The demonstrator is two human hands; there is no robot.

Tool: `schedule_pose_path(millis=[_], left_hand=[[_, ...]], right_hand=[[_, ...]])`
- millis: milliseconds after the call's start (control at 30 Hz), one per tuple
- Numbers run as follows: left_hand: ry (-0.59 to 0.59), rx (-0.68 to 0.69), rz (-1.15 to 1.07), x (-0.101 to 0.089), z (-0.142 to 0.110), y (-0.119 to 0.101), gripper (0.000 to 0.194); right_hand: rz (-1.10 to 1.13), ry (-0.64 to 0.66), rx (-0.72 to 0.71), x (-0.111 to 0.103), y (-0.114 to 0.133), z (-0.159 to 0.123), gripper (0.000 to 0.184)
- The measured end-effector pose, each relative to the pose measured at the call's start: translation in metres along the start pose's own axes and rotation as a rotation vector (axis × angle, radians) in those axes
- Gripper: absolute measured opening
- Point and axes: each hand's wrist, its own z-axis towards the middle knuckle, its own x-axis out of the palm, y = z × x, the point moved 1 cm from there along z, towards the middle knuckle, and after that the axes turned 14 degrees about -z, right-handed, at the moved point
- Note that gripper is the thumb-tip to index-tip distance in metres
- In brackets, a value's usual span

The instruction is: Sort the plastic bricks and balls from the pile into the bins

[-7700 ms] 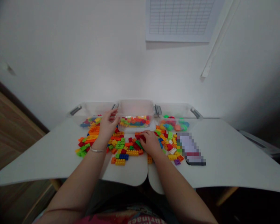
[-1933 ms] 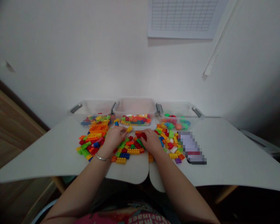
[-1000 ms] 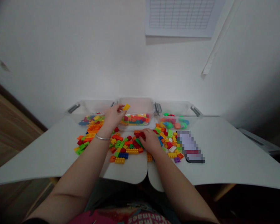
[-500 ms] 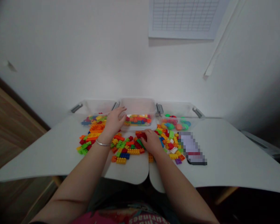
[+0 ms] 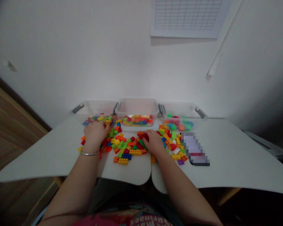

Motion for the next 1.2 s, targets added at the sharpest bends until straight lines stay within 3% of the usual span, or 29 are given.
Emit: schedule_pose_path(millis=[233,500,933,1200], left_hand=[[0.278,-0.048,-0.045,0.013,0.008,0.015,0.040],[0.220,-0.025,-0.023,0.021,0.009,0.018,0.032],[0.230,0.069,-0.033,0.019,0.008,0.022,0.028],[0.214,0.172,-0.296,0.013,0.009,0.019,0.017]], right_hand=[[0.001,-0.004,-0.006,-0.001,0.001,-0.001,0.027],[-0.005,-0.005,0.000,-0.003,0.003,-0.001,0.027],[-0.012,0.018,0.006,-0.003,0.001,0.000,0.027],[-0.001,0.011,-0.002,-0.003,0.002,-0.001,0.027]])
